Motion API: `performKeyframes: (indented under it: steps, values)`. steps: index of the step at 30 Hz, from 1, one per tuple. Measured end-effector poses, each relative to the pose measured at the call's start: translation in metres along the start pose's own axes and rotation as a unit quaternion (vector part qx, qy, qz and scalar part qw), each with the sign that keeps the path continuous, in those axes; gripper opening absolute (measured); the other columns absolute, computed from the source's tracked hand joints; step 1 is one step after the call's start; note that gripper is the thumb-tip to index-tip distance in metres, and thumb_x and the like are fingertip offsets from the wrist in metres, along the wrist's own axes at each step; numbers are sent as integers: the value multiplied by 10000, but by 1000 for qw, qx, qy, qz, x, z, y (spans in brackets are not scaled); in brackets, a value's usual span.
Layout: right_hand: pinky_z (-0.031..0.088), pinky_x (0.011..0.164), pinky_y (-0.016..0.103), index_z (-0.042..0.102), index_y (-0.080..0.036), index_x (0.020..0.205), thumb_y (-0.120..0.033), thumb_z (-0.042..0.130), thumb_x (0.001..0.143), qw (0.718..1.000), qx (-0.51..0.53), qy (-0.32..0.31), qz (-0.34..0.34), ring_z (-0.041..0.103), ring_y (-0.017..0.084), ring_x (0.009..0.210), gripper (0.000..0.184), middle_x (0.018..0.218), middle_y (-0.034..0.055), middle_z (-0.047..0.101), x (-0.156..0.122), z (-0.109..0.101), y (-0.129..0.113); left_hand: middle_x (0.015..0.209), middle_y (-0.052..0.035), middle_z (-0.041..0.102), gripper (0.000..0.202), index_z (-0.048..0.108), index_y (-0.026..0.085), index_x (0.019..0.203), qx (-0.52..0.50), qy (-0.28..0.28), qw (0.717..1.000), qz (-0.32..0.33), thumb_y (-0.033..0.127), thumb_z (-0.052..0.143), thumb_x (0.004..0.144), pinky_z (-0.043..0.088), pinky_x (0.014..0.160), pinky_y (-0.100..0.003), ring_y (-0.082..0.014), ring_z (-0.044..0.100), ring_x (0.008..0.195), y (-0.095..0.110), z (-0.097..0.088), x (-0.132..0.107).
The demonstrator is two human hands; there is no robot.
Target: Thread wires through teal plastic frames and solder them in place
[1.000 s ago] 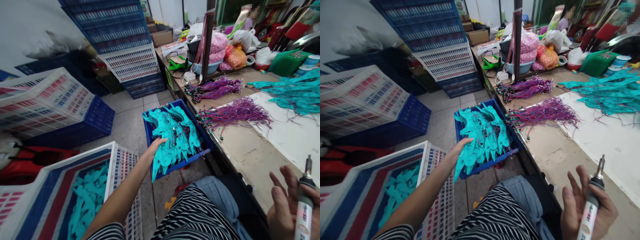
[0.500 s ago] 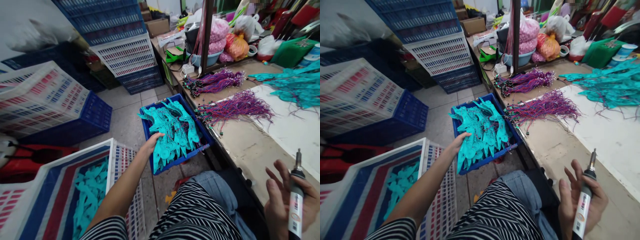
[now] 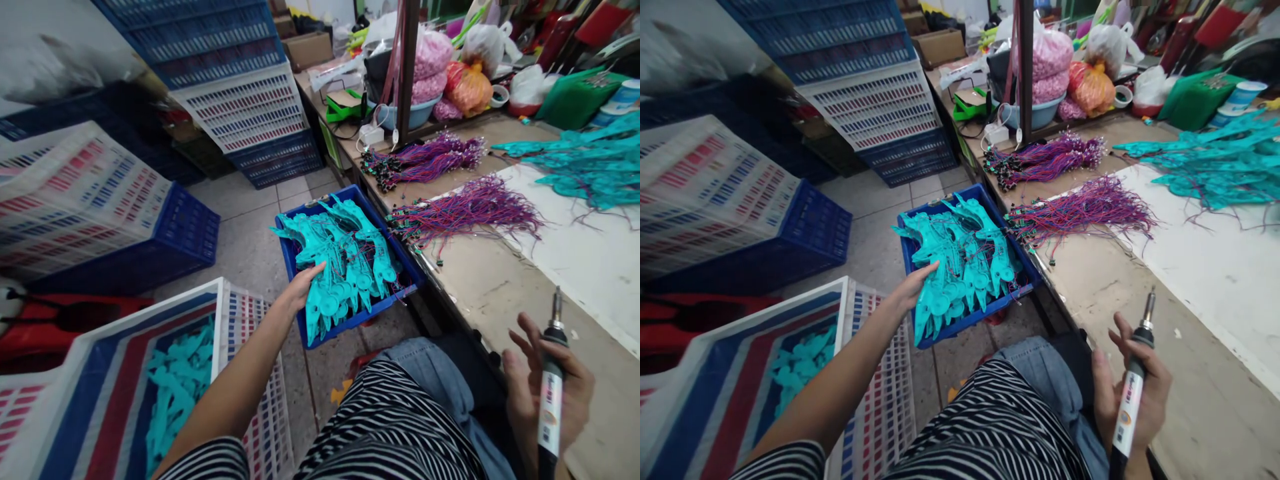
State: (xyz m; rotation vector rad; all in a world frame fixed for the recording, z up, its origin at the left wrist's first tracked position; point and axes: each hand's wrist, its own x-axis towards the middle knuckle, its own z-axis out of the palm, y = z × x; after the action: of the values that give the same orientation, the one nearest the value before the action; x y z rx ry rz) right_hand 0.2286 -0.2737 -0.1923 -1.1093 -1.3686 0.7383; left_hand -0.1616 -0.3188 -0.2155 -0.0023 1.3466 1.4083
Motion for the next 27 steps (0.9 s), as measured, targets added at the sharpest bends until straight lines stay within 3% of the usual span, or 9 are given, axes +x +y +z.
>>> performKeyframes:
  steps: [6, 13, 23, 27]
  values:
    - [525, 910, 502, 525, -189, 1046, -413, 792, 693, 996, -63, -55, 8, 693, 286, 1037, 496, 1236, 164, 653, -11, 10, 5, 974, -164, 760, 414, 657, 75, 1178, -10, 0, 999, -41, 255, 715, 809, 603, 837, -432, -303, 743, 874, 3, 6, 13]
    - [533, 902, 505, 531, -194, 1050, -448, 791, 684, 996, -68, -56, 26, 689, 295, 1047, 516, 1205, 157, 664, -14, 12, 6, 944, -146, 767, 493, 641, 87, 1211, 8, 7, 1000, -11, 201, 765, 748, 597, 848, -455, -306, 746, 839, 3, 7, 20]
    - [555, 844, 454, 537, -185, 1046, -439, 792, 694, 996, -83, -41, 17, 693, 283, 1030, 504, 1198, 151, 673, -13, 7, 10, 859, -146, 768, 422, 672, 68, 1122, 29, 36, 999, -20, 250, 768, 754, 609, 773, -411, -283, 746, 760, 4, -11, 18]
    - [557, 812, 422, 542, -180, 1044, -462, 784, 703, 994, -106, -37, 13, 705, 285, 1000, 504, 1171, 151, 682, -13, 2, 13, 809, -109, 764, 468, 667, 117, 1115, 60, 71, 996, 19, 347, 801, 730, 593, 692, -335, -250, 733, 722, 4, -26, 15]
